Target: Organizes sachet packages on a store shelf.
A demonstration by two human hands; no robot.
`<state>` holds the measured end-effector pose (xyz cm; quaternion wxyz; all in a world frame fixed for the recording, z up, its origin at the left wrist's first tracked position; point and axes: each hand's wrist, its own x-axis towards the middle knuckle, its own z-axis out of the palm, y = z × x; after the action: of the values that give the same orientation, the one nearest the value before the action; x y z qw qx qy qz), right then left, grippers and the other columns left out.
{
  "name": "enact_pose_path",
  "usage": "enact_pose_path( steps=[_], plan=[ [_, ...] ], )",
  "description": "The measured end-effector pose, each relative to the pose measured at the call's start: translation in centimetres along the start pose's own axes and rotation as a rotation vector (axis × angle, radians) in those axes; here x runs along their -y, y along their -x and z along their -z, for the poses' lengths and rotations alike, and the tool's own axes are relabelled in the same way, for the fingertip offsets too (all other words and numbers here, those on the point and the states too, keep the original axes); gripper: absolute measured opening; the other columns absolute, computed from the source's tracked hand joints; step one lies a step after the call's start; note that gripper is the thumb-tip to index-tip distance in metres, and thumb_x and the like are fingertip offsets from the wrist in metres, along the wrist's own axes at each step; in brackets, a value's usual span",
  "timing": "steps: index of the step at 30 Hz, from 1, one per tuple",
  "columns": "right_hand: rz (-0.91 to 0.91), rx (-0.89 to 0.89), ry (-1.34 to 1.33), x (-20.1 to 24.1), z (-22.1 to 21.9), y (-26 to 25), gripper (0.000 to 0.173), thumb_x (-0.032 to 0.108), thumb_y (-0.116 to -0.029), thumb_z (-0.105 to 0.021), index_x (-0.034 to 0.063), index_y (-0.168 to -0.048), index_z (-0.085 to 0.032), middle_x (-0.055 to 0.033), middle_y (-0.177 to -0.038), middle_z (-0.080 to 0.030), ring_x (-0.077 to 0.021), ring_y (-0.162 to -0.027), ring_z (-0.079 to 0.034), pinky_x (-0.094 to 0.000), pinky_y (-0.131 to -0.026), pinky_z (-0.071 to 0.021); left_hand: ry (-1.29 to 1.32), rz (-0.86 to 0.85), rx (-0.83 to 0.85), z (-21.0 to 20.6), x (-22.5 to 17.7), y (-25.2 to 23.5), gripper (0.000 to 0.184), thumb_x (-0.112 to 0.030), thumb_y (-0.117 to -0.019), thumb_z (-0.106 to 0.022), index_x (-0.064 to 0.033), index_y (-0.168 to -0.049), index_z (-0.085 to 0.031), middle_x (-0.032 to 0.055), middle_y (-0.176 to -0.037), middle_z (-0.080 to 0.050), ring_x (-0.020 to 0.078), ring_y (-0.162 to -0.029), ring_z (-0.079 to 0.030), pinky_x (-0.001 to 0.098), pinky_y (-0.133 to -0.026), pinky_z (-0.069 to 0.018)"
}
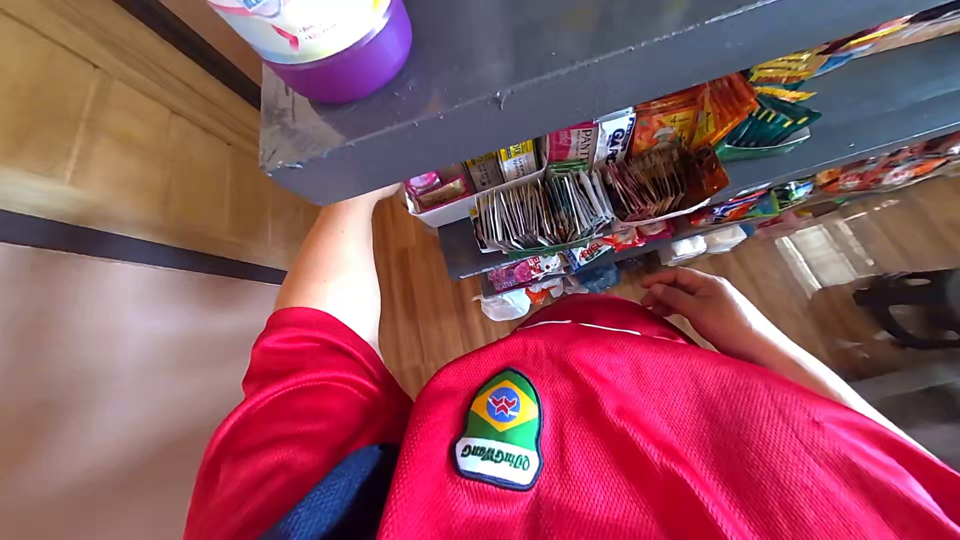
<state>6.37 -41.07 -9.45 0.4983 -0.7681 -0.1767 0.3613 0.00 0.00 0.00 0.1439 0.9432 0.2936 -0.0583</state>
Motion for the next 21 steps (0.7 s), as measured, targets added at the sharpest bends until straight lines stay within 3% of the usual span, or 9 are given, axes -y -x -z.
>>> enact_pose_path(
  steps=[2, 4, 9, 12, 13, 15, 18, 21],
  plan=[
    [-0.008, 0.006, -0.006, 0.0, 0.0, -0.2, 0.02, 0.011, -0.1053, -0.051, 0.0012, -0.114, -0.066, -0.0002, -0.091, -0.071, -0.0021, -0.08, -0.068, -0.0203, -0.077, -0.0573, -0.086, 0.015, 0.003, -0.5, -0.2, -0.2, 0.046, -0.024, -0.1067, -0.053, 0.008, -0.14, -0.054, 0.0369, -0.144, -0.048, 0.0518, -0.141, -0.039, 0.0718, -0.114, -0.0222],
    [-0.01, 0.014, -0.01, -0.2, 0.1, -0.3, 0.02, 0.011, -0.1053, -0.051, 0.0014, -0.114, -0.066, -0.0002, -0.091, -0.071, -0.002, -0.08, -0.068, -0.0204, -0.077, -0.0576, -0.116, 0.035, -0.005, -1.0, -0.5, -0.4, 0.047, -0.026, -0.1083, -0.049, 0.0075, -0.141, -0.053, 0.0368, -0.145, -0.047, 0.0517, -0.142, -0.038, 0.0708, -0.115, -0.0221],
    [-0.022, -0.003, -0.008, -0.2, 0.3, -0.5, 0.02, 0.011, -0.105, -0.052, 0.0013, -0.115, -0.066, -0.0008, -0.092, -0.071, -0.0025, -0.08, -0.068, -0.021, -0.077, -0.0576, 0.004, -0.038, -0.108, -2.6, -0.6, -0.9, 0.046, -0.028, -0.1074, -0.05, 0.0087, -0.135, -0.057, 0.0362, -0.137, -0.055, 0.0504, -0.134, -0.048, 0.0677, -0.112, -0.0301],
    [-0.039, -0.009, -0.015, -0.4, 0.2, -0.7, 0.019, 0.011, -0.1049, -0.052, 0.0015, -0.114, -0.066, -0.0011, -0.092, -0.072, -0.0026, -0.079, -0.068, -0.0213, -0.077, -0.0578, 0.032, -0.179, 0.109, -4.6, 2.0, -2.7, 0.052, -0.034, -0.1021, -0.063, 0.0019, -0.139, -0.056, 0.028, -0.138, -0.058, 0.0433, -0.131, -0.054, 0.0631, -0.111, -0.0375],
    [-0.04, -0.003, -0.014, -0.4, 0.2, -0.8, 0.02, 0.011, -0.105, -0.052, 0.0013, -0.114, -0.066, -0.0013, -0.092, -0.072, -0.0029, -0.079, -0.069, -0.0213, -0.077, -0.0578, 0.014, -0.179, 0.197, -4.9, 2.3, -3.2, 0.062, -0.037, -0.0997, -0.067, 0.0003, -0.147, -0.05, 0.0262, -0.147, -0.051, 0.0418, -0.137, -0.049, 0.062, -0.114, -0.0346],
    [-0.035, 0.007, -0.008, -0.2, 0.2, -1.0, 0.02, 0.012, -0.1051, -0.052, 0.0011, -0.115, -0.066, -0.0014, -0.092, -0.071, -0.0031, -0.08, -0.068, -0.0214, -0.077, -0.0578, -0.007, -0.163, 0.262, -5.2, 2.4, -3.8, 0.071, -0.036, -0.0985, -0.068, 0.0017, -0.152, -0.042, 0.0264, -0.151, -0.046, 0.0421, -0.141, -0.044, 0.0605, -0.116, -0.0315],
    [-0.031, 0.012, -0.007, -0.2, 0.2, -1.0, 0.02, 0.012, -0.105, -0.052, 0.0018, -0.114, -0.066, -0.0006, -0.092, -0.071, -0.0025, -0.08, -0.068, -0.0206, -0.077, -0.0574, 0.008, -0.102, 0.252, -5.6, 2.8, -4.4, 0.058, -0.032, -0.1045, -0.059, 0.0025, -0.149, -0.045, 0.0274, -0.143, -0.053, 0.0426, -0.136, -0.049, 0.0612, -0.114, -0.0335],
    [-0.032, 0.004, -0.025, -0.5, 0.2, -1.0, 0.019, 0.011, -0.1049, -0.052, 0.0015, -0.114, -0.066, -0.0008, -0.092, -0.072, -0.0029, -0.08, -0.069, -0.021, -0.077, -0.0581, -0.075, -0.077, 0.261, -5.6, 3.2, -4.4, 0.041, -0.016, -0.1071, -0.05, 0.0029, -0.144, -0.052, 0.0291, -0.137, -0.058, 0.0438, -0.131, -0.053, 0.0617, -0.112, -0.0356]
  ],
)
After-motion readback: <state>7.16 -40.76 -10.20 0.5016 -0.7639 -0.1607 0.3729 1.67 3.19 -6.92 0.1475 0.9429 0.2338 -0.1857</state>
